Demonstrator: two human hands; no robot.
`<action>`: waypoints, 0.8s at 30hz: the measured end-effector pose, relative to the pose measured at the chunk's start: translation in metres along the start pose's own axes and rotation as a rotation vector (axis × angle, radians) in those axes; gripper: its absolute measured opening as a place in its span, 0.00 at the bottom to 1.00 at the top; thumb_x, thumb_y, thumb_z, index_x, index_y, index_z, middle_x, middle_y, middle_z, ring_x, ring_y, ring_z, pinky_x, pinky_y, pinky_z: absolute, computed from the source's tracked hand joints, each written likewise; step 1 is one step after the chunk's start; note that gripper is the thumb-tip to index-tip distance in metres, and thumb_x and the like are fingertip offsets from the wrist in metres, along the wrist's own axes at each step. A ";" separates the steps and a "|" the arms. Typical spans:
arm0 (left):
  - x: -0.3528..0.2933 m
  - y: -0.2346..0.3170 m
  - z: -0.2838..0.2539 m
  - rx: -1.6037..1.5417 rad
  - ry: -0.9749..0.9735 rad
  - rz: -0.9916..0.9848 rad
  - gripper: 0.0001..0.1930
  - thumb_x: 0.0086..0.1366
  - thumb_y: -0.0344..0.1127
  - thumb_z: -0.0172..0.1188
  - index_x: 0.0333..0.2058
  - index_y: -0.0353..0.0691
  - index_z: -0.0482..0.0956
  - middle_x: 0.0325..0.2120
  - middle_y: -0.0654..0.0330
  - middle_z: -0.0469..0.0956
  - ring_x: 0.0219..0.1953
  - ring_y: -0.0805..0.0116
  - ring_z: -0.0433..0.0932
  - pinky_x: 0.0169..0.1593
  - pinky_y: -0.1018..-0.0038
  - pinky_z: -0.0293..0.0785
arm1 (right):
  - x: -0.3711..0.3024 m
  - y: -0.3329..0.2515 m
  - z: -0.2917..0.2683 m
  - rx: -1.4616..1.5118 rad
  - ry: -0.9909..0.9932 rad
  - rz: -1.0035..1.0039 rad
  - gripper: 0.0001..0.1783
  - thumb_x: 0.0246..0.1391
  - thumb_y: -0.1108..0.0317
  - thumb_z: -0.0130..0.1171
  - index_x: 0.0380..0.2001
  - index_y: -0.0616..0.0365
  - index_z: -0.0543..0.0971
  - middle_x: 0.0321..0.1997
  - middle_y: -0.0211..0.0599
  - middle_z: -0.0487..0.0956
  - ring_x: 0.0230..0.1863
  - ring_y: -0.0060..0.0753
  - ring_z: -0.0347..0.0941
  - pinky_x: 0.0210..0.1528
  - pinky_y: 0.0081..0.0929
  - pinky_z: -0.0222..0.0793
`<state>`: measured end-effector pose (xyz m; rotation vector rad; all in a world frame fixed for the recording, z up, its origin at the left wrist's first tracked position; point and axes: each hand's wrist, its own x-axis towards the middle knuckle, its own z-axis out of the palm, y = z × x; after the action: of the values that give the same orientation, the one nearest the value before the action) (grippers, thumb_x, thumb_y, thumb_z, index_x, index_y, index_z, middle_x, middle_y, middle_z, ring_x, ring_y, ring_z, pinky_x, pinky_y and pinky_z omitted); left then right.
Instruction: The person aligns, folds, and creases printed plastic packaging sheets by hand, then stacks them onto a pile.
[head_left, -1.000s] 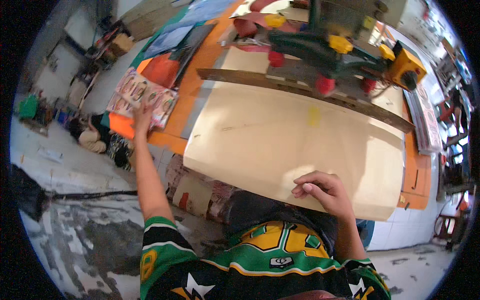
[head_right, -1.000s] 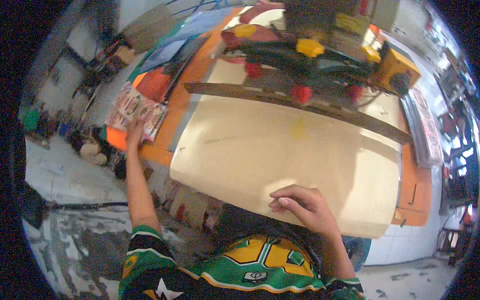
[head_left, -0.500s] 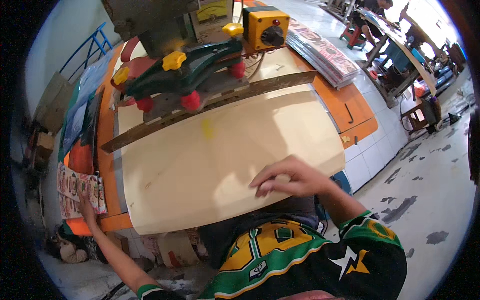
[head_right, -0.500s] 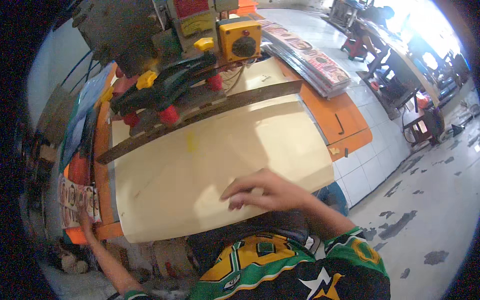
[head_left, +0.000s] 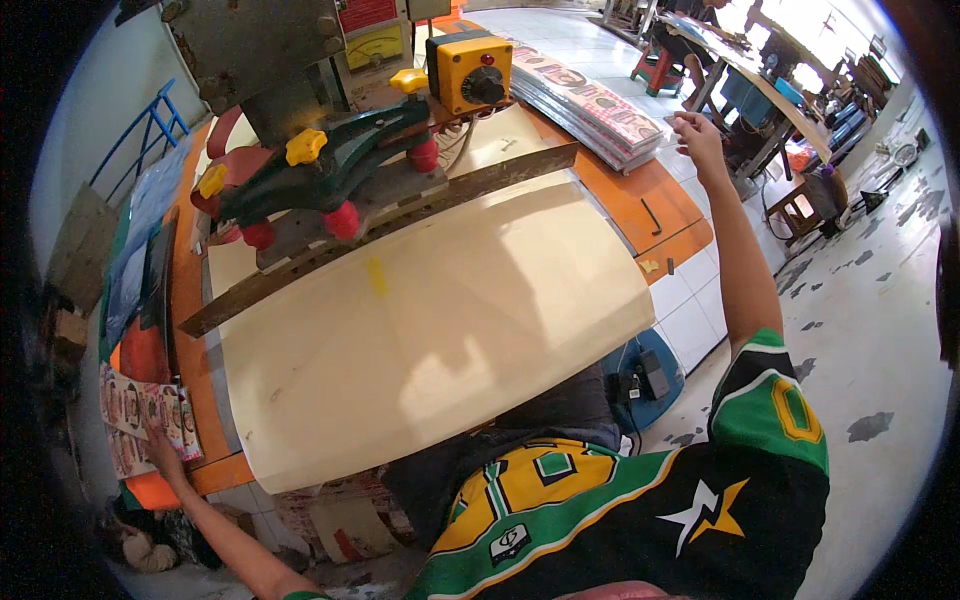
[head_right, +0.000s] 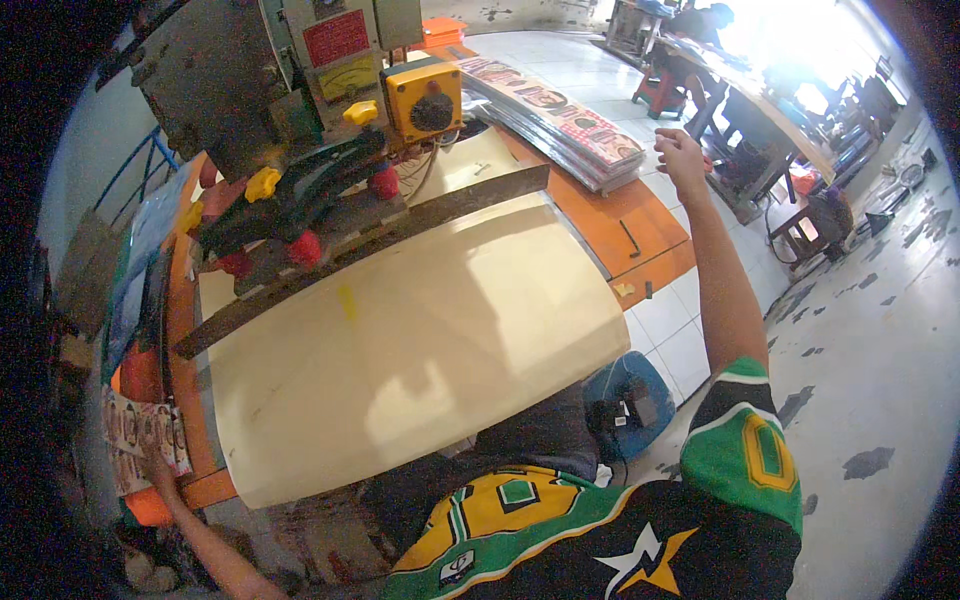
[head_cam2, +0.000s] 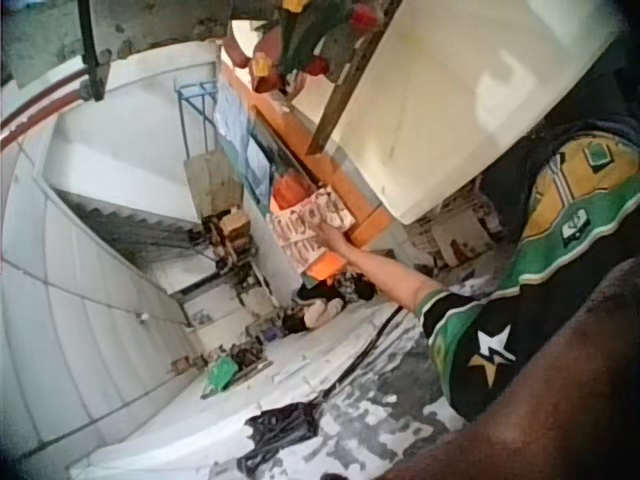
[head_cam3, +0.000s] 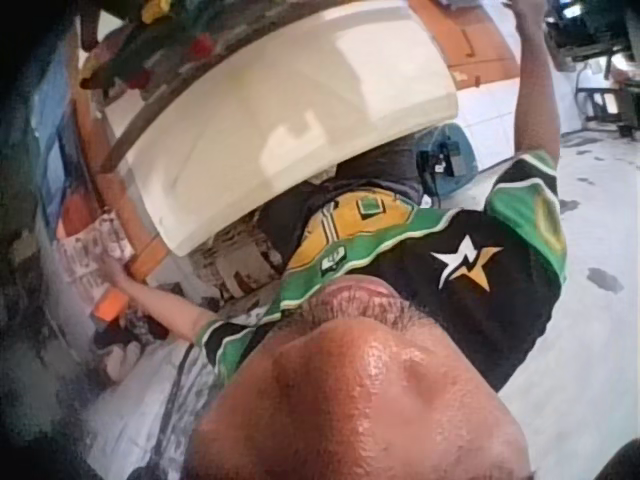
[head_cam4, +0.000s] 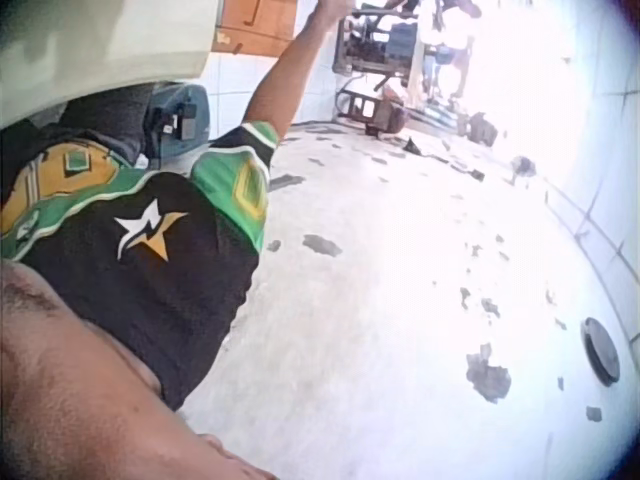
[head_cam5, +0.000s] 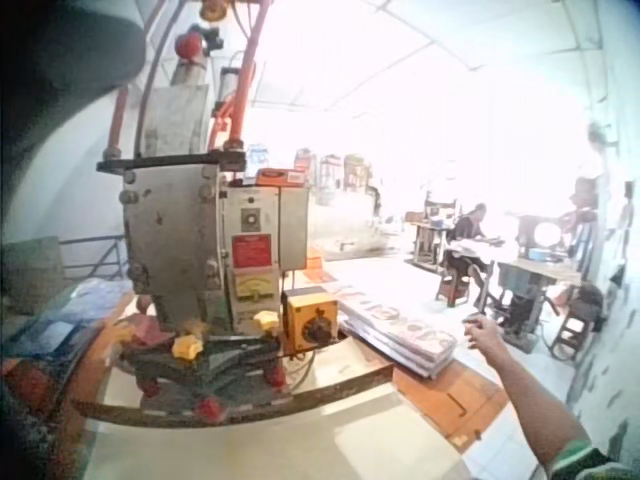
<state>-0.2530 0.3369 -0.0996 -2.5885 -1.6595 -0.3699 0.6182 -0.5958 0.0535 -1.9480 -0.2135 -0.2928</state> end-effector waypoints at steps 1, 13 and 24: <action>-0.001 0.009 0.005 -0.052 -0.005 -0.022 0.36 0.75 0.68 0.37 0.76 0.63 0.51 0.75 0.38 0.44 0.76 0.34 0.42 0.74 0.44 0.43 | 0.011 0.007 -0.005 -0.010 0.008 -0.004 0.19 0.64 0.60 0.59 0.52 0.59 0.81 0.39 0.33 0.81 0.36 0.24 0.74 0.36 0.27 0.77; -0.011 0.024 0.002 0.017 -0.006 -0.011 0.32 0.78 0.61 0.35 0.76 0.64 0.49 0.75 0.42 0.51 0.76 0.34 0.44 0.73 0.41 0.43 | 0.060 0.037 0.003 -0.241 -0.090 0.145 0.21 0.53 0.54 0.68 0.40 0.62 0.86 0.27 0.33 0.78 0.24 0.27 0.74 0.26 0.29 0.78; -0.008 0.042 0.008 0.014 -0.010 -0.186 0.33 0.77 0.62 0.36 0.76 0.66 0.50 0.75 0.39 0.47 0.77 0.35 0.42 0.74 0.42 0.41 | 0.081 0.031 0.000 -0.389 -0.031 0.204 0.16 0.60 0.56 0.65 0.36 0.60 0.85 0.31 0.32 0.81 0.26 0.27 0.76 0.26 0.27 0.73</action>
<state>-0.2176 0.3130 -0.1051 -2.4367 -1.9057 -0.3518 0.7045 -0.6064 0.0504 -2.3389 0.0270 -0.1785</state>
